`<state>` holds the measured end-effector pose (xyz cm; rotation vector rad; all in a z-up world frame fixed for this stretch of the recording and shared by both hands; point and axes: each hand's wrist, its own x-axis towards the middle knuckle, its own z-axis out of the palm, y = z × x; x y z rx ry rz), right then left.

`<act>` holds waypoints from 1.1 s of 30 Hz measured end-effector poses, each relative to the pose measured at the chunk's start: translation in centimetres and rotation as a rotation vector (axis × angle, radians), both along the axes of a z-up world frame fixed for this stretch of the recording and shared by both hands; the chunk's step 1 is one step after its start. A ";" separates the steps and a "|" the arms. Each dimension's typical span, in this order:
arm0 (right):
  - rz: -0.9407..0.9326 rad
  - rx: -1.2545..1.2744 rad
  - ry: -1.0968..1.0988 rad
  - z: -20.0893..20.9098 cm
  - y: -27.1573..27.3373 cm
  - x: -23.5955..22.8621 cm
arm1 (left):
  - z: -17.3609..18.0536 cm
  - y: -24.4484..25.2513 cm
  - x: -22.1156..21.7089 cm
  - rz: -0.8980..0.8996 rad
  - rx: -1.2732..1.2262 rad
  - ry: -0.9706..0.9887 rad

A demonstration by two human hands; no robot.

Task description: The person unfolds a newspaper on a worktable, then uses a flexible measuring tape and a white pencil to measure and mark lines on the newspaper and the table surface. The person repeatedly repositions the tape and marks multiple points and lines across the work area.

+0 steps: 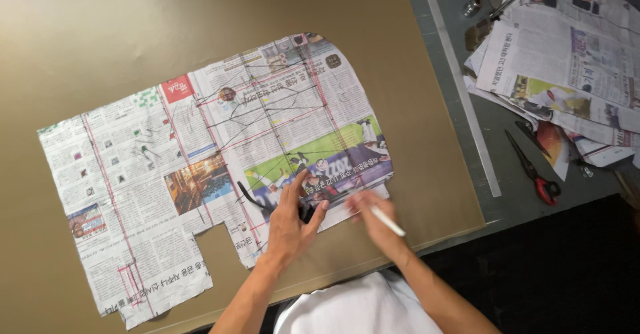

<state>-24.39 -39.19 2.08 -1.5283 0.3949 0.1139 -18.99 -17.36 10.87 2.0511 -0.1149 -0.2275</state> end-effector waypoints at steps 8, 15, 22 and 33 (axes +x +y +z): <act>-0.125 0.659 0.457 4.1 -0.1 -1.1 | 0.6 -8.7 -3.1 -0.095 -0.063 -0.306; -0.184 -0.184 0.205 5.8 -14.4 0.0 | -4.6 -14.1 0.8 0.050 -0.044 -0.477; 0.028 -1.204 -0.364 4.9 -30.7 1.9 | -9.2 -18.6 4.7 0.068 0.299 -0.470; 0.148 -0.972 -0.365 4.3 -44.0 4.9 | -10.4 -27.7 -0.7 0.146 0.358 -0.384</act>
